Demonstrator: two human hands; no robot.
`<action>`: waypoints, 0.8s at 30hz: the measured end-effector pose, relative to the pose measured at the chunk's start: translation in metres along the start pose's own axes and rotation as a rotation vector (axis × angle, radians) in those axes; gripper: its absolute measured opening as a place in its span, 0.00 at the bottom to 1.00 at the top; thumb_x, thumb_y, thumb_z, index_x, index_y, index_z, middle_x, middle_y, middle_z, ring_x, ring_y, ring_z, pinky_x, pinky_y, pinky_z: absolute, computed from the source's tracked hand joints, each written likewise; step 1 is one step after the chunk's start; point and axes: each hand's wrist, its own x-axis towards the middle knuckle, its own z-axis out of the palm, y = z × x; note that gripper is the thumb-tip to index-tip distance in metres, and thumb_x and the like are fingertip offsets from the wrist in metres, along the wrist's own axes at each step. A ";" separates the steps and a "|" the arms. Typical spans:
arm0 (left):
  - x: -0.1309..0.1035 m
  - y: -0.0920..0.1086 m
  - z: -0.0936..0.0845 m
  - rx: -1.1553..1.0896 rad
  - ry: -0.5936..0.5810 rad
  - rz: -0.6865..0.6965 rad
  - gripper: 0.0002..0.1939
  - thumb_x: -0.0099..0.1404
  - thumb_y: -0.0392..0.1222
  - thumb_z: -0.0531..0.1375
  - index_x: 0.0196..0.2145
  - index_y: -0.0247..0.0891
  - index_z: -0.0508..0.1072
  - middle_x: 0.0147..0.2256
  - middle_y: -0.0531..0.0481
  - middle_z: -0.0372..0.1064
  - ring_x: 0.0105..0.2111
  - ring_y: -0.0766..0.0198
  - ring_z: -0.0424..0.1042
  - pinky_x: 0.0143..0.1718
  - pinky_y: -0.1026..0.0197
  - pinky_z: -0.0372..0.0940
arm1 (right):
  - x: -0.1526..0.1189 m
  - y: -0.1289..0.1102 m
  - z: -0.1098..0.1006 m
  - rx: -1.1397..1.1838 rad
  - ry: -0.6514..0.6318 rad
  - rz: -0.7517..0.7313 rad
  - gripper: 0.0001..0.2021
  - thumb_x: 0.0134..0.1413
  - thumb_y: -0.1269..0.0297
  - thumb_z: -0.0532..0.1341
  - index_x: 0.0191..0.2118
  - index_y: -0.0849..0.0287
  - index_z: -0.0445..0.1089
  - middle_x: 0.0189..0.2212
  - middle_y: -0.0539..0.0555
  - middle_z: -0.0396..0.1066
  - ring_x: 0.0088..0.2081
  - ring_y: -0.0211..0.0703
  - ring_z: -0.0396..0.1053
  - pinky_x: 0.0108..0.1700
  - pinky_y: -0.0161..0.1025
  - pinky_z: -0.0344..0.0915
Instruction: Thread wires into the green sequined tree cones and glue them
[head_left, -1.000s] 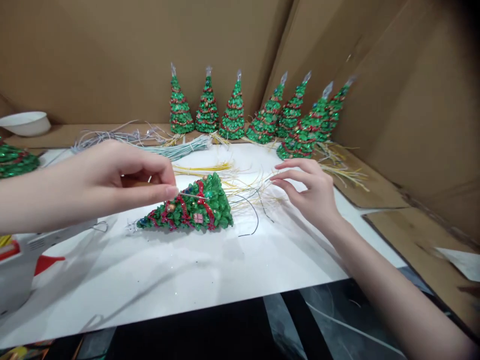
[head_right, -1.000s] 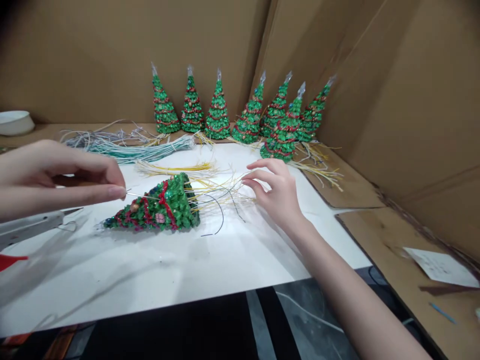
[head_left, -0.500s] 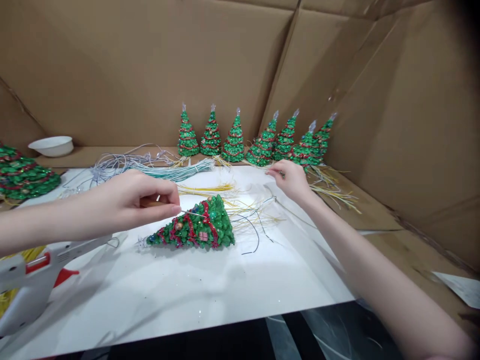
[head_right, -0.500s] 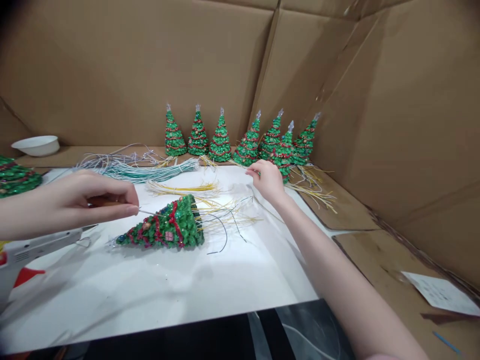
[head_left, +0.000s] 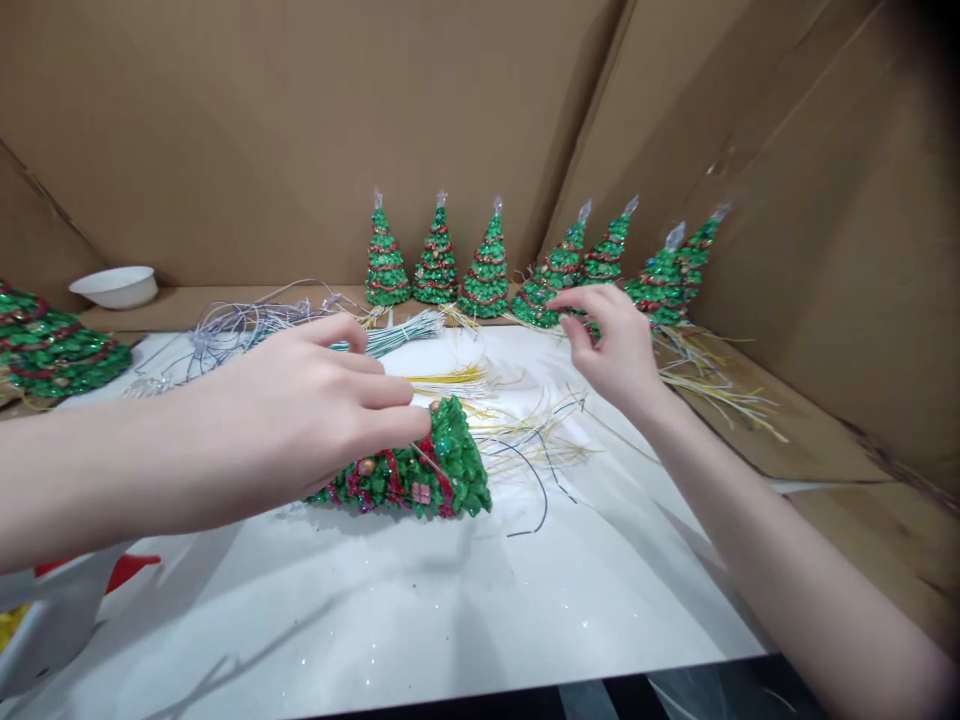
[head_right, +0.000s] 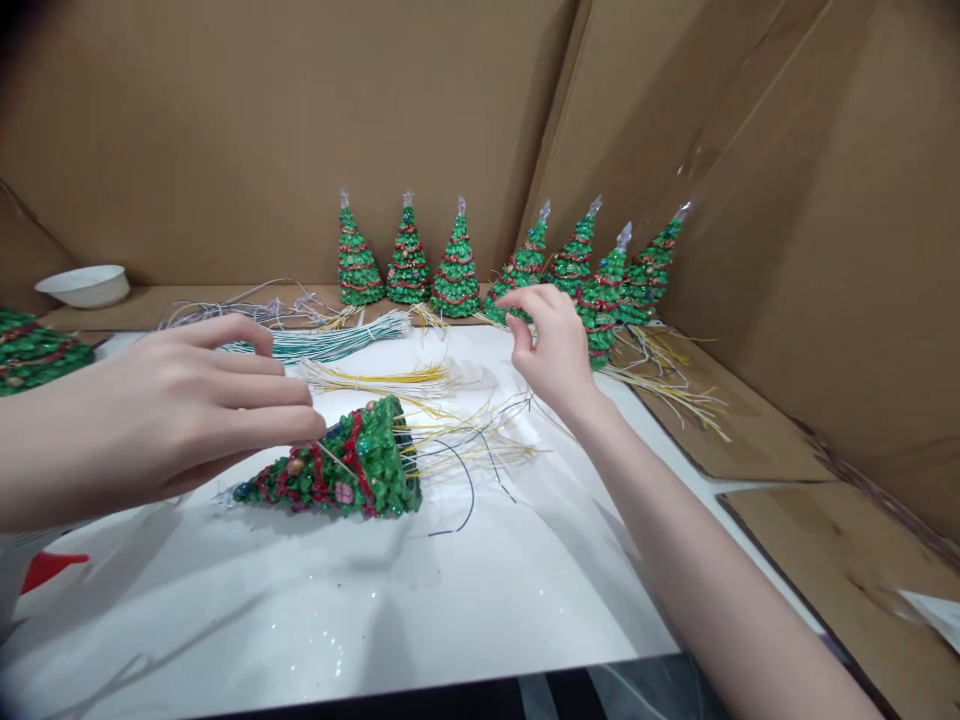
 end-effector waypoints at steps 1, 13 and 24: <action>0.002 0.000 0.000 0.018 -0.003 0.002 0.16 0.68 0.32 0.48 0.34 0.44 0.73 0.27 0.53 0.71 0.27 0.64 0.65 0.43 0.57 0.57 | -0.002 -0.008 -0.003 0.051 0.019 -0.028 0.10 0.59 0.65 0.57 0.41 0.53 0.75 0.43 0.57 0.75 0.48 0.53 0.71 0.48 0.51 0.66; 0.005 -0.014 0.006 -0.008 0.032 -0.005 0.16 0.71 0.41 0.50 0.29 0.41 0.73 0.25 0.53 0.67 0.25 0.64 0.60 0.43 0.54 0.54 | -0.010 -0.034 -0.013 0.325 -0.106 0.056 0.16 0.59 0.68 0.58 0.53 0.55 0.67 0.40 0.56 0.79 0.43 0.49 0.77 0.45 0.47 0.72; 0.020 0.003 0.007 0.036 0.096 0.112 0.13 0.68 0.34 0.53 0.26 0.39 0.69 0.26 0.53 0.64 0.27 0.65 0.60 0.48 0.54 0.55 | -0.046 -0.104 -0.018 0.538 -0.608 -0.351 0.43 0.47 0.57 0.69 0.66 0.60 0.51 0.65 0.66 0.56 0.66 0.57 0.54 0.65 0.55 0.58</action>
